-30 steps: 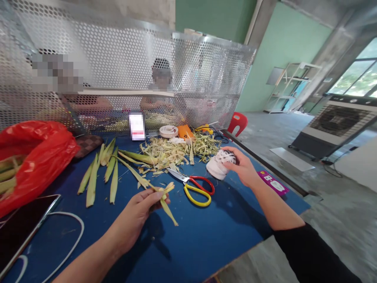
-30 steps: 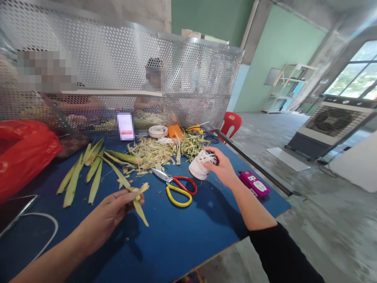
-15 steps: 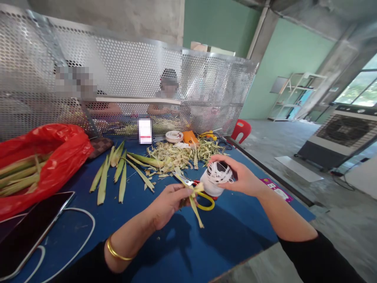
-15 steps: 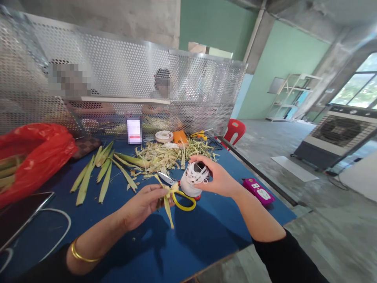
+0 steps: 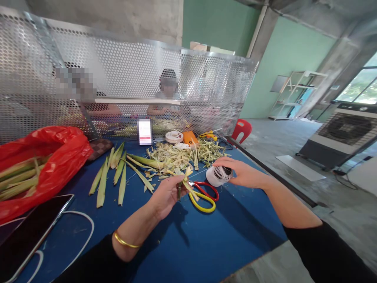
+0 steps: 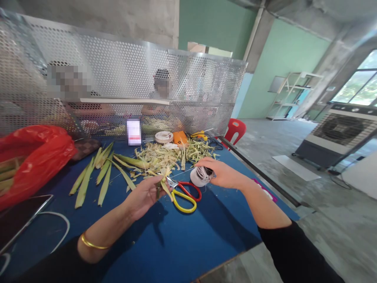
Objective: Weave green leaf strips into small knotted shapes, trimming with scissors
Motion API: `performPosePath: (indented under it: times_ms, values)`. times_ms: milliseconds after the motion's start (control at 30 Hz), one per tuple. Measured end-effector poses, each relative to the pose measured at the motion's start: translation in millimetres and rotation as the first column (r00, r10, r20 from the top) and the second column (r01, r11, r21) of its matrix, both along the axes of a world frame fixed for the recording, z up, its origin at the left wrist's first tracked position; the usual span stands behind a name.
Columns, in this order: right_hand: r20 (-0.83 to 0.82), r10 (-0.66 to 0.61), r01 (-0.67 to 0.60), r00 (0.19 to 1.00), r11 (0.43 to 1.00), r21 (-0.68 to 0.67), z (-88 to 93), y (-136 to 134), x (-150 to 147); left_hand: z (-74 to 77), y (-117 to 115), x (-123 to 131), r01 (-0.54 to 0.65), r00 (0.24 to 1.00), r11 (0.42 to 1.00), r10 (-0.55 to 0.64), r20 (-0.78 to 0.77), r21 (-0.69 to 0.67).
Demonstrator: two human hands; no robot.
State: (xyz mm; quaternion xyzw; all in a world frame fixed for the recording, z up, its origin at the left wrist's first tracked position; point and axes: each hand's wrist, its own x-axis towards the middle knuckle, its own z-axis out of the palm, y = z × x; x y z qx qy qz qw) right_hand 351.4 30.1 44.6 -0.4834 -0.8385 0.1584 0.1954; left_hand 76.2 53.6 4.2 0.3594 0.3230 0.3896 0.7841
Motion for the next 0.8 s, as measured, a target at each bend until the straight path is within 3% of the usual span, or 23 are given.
performPosePath:
  times_ms: [167,233,267,333,433,500,667,800]
  values:
    - [0.112,-0.018,0.014,0.994,0.999,0.032,-8.5,14.5,2.5,-5.6,2.5,15.6,0.004,1.0,0.998,-0.005,-0.019,-0.064]
    - [0.099,-0.126,0.122,0.987,0.991,0.045,-14.0,17.5,-1.8,-6.6,3.0,16.4,0.002,1.0,0.998,-0.004,-0.025,-0.067]
    - [0.085,-0.213,0.208,0.973,0.976,0.059,-17.7,18.5,-5.7,-6.5,3.3,15.7,-0.003,1.0,0.998,0.001,-0.027,-0.069]
    - [0.047,-0.444,0.438,0.895,0.893,0.109,-26.4,20.2,-15.4,-5.1,3.7,13.0,-0.016,1.0,0.997,0.014,-0.026,-0.073]
    - [0.056,-0.586,0.575,0.808,0.806,0.145,-35.4,22.1,-25.0,-1.8,3.1,7.1,-0.037,0.999,0.996,0.035,-0.017,-0.082]
    - [0.094,-0.575,0.563,0.813,0.816,0.129,-33.4,22.5,-22.4,-0.5,2.3,1.9,-0.048,0.999,0.994,0.047,-0.017,-0.097]
    - [0.183,-0.336,0.34,0.924,0.941,0.01,-13.4,21.1,-3.6,-0.9,3.2,-13.4,-0.092,0.996,0.987,0.09,-0.024,-0.133]
    - [0.218,-0.409,0.41,0.886,0.911,0.043,-15.9,21.2,-4.6,0.4,4.4,-22.4,-0.147,0.989,0.978,0.143,-0.037,-0.147]
